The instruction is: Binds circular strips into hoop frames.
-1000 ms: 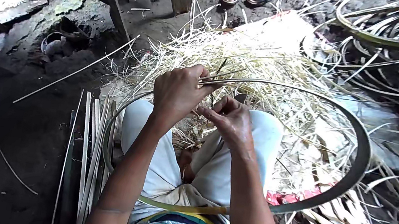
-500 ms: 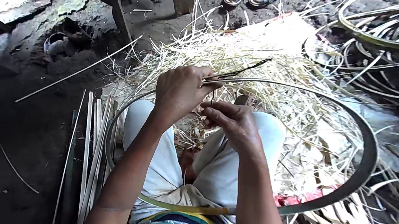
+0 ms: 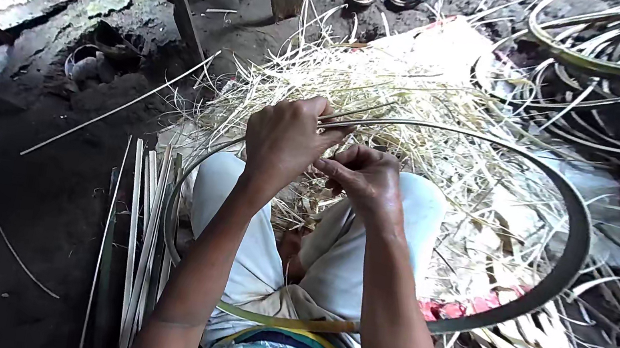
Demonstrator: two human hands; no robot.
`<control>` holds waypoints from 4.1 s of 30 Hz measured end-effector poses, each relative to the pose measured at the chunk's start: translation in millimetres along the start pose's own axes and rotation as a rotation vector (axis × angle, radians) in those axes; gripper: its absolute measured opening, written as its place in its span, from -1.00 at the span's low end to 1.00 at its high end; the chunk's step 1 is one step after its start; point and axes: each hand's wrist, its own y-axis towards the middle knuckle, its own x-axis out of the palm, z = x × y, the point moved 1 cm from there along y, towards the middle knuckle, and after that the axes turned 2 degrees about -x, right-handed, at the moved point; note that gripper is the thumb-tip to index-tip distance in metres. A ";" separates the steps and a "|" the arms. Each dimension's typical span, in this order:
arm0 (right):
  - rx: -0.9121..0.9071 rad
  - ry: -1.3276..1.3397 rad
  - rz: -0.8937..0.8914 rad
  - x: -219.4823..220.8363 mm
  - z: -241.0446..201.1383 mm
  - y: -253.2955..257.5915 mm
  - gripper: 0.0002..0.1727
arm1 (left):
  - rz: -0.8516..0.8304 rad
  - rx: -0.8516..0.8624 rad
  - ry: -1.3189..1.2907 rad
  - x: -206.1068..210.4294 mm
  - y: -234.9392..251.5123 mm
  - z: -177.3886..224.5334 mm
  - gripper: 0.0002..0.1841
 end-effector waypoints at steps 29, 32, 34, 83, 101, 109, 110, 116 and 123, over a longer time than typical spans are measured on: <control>0.059 0.007 0.066 0.8 -29.0 4.5 -0.94 | -0.154 -0.036 -0.012 -0.9 -4.4 11.0 -0.68; -0.029 0.012 -0.034 -3.0 -21.9 0.6 -0.95 | -0.011 0.029 0.007 0.4 -10.6 6.0 -0.83; -0.015 -0.029 -0.156 -6.8 -16.1 -2.7 -0.84 | 0.041 0.070 0.011 -2.8 -12.6 0.8 -0.80; -0.148 -0.090 0.046 1.0 -2.2 12.1 -0.60 | 0.094 0.037 0.042 -0.6 -0.2 -2.3 -0.62; -0.036 -0.037 -0.045 2.1 -31.2 15.4 -0.89 | -0.018 0.093 0.003 -7.4 0.0 -1.4 -0.82; -0.040 -0.050 -0.158 -1.4 -12.0 5.3 -0.94 | 0.034 0.069 -0.001 -4.9 2.0 -8.1 -0.69; -0.051 -0.048 -0.136 -1.2 -11.0 6.0 -0.97 | 0.039 0.063 0.004 -4.6 1.7 -8.2 -0.66; -0.049 -0.029 -0.018 -2.4 -8.3 11.3 -0.80 | 0.064 0.041 0.002 -3.3 2.0 -6.0 -0.64; -0.100 -0.010 0.063 -0.3 -8.8 11.3 -0.62 | 0.094 0.060 0.018 -2.9 -3.1 1.7 -0.70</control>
